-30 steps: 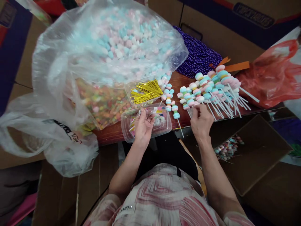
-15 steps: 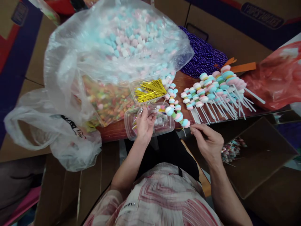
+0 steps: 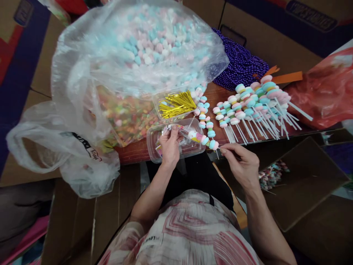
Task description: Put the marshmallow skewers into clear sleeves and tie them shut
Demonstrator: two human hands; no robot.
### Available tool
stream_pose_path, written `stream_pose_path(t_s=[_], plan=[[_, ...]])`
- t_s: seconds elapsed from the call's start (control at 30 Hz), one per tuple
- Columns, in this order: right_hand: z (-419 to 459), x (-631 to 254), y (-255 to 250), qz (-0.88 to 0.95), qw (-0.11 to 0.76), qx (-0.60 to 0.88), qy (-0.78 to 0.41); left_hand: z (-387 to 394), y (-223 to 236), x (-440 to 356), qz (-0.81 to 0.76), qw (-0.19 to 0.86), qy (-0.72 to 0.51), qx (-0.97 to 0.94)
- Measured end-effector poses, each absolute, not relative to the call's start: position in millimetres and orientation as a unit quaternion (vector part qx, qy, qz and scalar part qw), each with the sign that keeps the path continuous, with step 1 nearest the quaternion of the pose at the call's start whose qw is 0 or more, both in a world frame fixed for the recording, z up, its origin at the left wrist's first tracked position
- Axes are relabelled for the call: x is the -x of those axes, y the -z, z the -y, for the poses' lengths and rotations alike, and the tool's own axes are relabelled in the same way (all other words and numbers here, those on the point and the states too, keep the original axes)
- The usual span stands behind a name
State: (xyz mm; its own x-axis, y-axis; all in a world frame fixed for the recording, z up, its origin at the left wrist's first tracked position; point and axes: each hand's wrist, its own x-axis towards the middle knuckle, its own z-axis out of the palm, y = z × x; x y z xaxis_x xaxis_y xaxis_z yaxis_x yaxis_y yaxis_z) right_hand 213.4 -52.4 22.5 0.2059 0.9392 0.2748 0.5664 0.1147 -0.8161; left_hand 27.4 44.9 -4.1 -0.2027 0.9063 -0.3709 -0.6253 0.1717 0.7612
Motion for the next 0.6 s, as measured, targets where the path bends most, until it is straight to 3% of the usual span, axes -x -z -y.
stream_pose_path(t_s=[0.6], plan=[[35.3,-163.6,-6.6,0.626,0.465,0.607,-0.155,-22.5,2.8,-38.6,-0.417,0.682,-0.569,-0.194]])
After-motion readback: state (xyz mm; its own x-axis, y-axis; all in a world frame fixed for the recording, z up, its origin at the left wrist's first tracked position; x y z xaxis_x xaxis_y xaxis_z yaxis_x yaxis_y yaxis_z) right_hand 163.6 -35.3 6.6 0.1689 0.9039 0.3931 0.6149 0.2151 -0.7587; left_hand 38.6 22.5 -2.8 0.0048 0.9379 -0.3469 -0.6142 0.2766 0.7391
